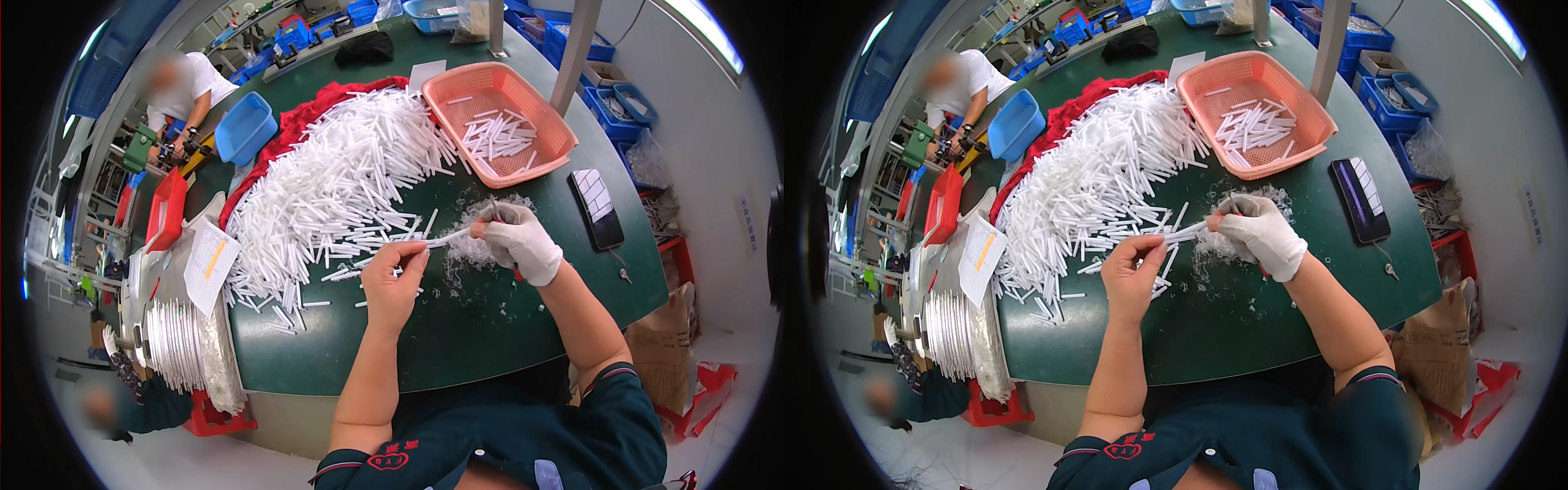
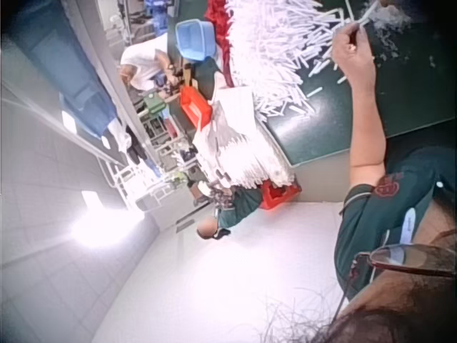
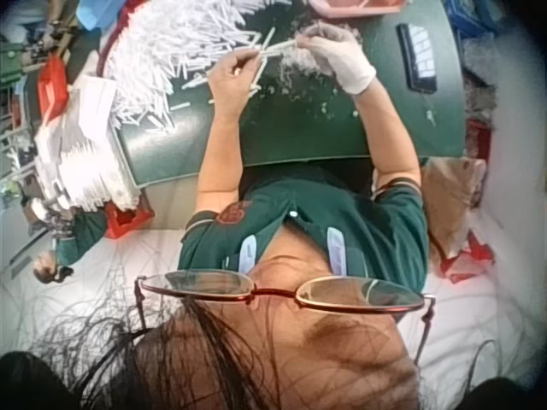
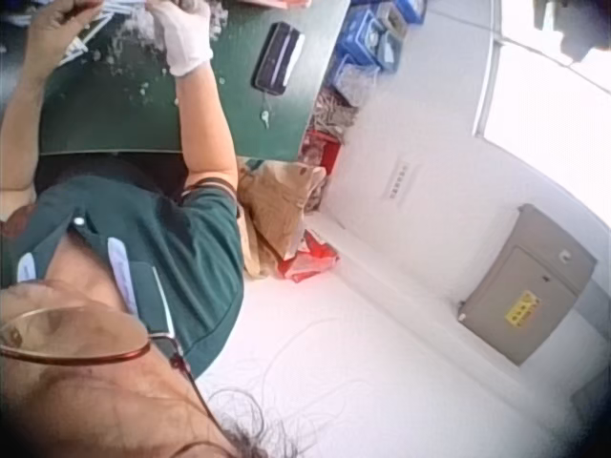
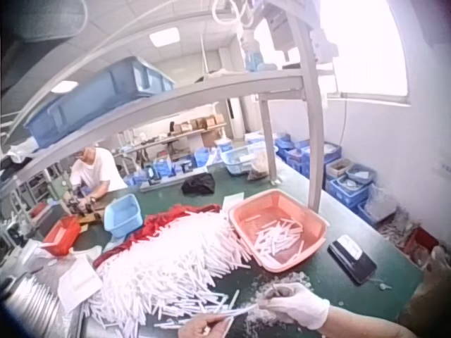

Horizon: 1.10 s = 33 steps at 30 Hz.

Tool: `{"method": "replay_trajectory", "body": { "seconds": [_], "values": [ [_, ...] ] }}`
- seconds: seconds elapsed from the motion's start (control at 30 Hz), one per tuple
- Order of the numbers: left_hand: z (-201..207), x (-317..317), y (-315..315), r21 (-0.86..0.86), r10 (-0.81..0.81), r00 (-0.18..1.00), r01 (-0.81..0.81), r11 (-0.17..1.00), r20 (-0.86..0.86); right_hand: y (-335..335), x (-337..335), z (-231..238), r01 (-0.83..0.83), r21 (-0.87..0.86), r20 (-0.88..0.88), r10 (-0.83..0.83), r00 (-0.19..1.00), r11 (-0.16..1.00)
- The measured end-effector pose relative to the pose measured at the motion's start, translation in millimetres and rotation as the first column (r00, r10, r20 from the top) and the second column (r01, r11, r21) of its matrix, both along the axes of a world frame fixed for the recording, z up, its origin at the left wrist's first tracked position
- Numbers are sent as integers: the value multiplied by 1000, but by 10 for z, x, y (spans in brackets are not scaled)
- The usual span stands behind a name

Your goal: The person assembles small plastic pen parts by hand at a production station, taking plastic pieces from an assembly tray and fitting them together.

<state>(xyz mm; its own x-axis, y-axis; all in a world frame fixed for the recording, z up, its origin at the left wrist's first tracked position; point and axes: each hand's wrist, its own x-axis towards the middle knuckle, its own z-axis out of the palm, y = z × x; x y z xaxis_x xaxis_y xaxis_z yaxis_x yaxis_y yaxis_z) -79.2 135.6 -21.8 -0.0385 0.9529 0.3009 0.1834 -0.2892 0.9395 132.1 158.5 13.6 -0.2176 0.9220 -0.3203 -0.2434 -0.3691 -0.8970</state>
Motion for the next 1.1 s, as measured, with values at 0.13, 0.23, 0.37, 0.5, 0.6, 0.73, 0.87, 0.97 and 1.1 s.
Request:
{"method": "replay_trajectory", "body": {
  "seconds": [0.13, 0.23, 0.37, 0.5, 0.6, 0.73, 0.87, 0.97, 1.1],
  "values": [
    [-37, 27, -6, 18, -37, 999, 37, 999, -28, -6, -18, -20, -12, -43, -44, 10, 999, 999],
    [24, 89, -44, -18, -71, 997, 71, 997, -6, -17, -51, -27, -15, -87, -83, 8, 997, 996],
    [-12, 72, -42, -48, -72, 995, 69, 996, -68, -20, -81, -89, -65, -78, -47, 62, 997, 995],
    [2, 99, -47, -111, -57, 995, 49, 993, -78, -79, -220, -65, -34, 56, 62, 30, 998, 998],
    [6, 146, -83, -135, -59, 998, 61, 989, 17, -118, -290, -133, -66, 48, 6, 65, 998, 997],
    [-44, 198, -102, -94, -51, 998, 53, 994, 30, -139, -296, -190, -34, 14, -85, 35, 996, 999],
    [-60, 218, -101, -8, 23, 1000, -23, 1000, 16, -158, -281, -171, -15, -71, -144, 5, 990, 997],
    [-61, 170, -83, -23, 30, 999, -30, 999, 21, -89, -227, -145, 168, -112, -224, -190, 956, 979],
    [-69, 110, -72, -22, 41, 999, -40, 999, 16, -12, -63, -114, 213, -33, -297, -213, 931, 976]
  ]
}}
